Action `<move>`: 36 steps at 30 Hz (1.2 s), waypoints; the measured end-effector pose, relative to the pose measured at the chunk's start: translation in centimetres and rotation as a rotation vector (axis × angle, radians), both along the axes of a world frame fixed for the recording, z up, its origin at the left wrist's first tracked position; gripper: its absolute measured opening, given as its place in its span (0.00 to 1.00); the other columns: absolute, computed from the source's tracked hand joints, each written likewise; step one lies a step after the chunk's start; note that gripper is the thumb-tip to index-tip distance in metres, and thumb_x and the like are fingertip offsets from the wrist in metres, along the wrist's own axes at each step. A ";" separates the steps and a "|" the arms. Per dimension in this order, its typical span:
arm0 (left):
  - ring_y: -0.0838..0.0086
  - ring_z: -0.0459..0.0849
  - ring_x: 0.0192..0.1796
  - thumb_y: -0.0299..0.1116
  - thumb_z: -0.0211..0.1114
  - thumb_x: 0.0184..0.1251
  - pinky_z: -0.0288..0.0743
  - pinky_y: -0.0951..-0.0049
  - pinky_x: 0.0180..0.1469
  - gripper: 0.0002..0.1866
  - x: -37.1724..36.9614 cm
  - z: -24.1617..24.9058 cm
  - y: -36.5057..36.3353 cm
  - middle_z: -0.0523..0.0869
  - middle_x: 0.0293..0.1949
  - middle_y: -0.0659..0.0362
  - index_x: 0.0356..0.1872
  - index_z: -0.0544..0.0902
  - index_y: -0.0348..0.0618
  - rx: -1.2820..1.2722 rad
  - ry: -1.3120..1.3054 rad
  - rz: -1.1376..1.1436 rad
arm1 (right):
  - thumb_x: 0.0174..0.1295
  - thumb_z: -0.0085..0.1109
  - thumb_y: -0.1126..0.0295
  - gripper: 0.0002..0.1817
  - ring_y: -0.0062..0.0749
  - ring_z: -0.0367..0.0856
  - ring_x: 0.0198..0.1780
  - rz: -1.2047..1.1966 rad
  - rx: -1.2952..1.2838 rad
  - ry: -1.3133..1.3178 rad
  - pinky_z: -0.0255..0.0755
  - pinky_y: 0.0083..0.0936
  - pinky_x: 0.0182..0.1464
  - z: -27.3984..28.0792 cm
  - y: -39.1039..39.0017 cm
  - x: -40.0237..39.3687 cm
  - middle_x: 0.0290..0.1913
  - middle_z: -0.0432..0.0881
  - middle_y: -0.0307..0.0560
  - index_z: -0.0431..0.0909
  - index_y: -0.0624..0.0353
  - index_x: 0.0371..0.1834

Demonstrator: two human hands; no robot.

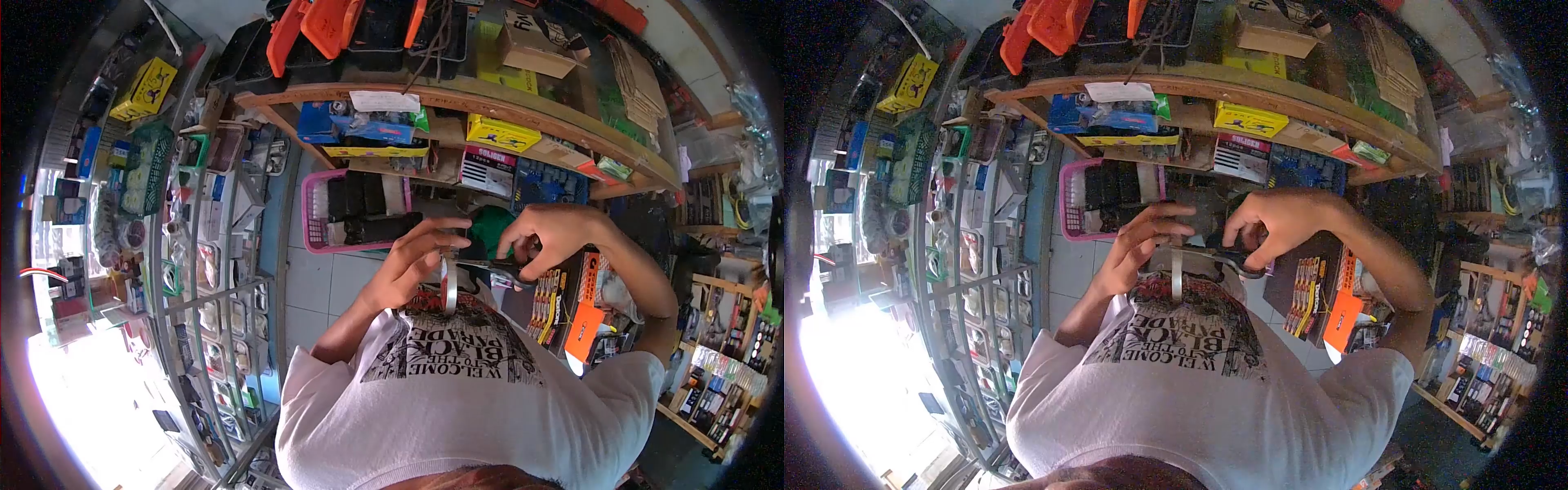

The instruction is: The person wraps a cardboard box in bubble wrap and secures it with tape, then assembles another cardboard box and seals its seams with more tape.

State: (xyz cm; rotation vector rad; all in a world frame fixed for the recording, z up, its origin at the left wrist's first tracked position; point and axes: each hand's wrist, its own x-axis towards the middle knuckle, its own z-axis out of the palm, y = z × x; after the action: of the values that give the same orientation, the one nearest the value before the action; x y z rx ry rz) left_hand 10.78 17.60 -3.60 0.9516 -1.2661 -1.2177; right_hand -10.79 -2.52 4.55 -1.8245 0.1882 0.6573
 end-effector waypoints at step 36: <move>0.64 0.87 0.47 0.11 0.62 0.68 0.86 0.64 0.55 0.35 -1.1 -3.9 1.6 0.78 0.45 0.48 0.64 0.48 0.43 -0.302 -0.444 0.281 | 0.63 0.71 0.70 0.23 0.23 0.82 0.34 -0.964 -0.877 0.048 0.72 0.24 0.37 1.4 -17.4 -12.3 0.31 0.84 0.42 0.78 0.61 0.60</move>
State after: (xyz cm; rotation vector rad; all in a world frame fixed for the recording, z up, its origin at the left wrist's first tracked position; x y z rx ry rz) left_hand 9.70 19.25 -7.49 1.1633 -1.5460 -0.5908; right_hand -23.09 -19.96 5.99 -2.1813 1.4611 -0.1236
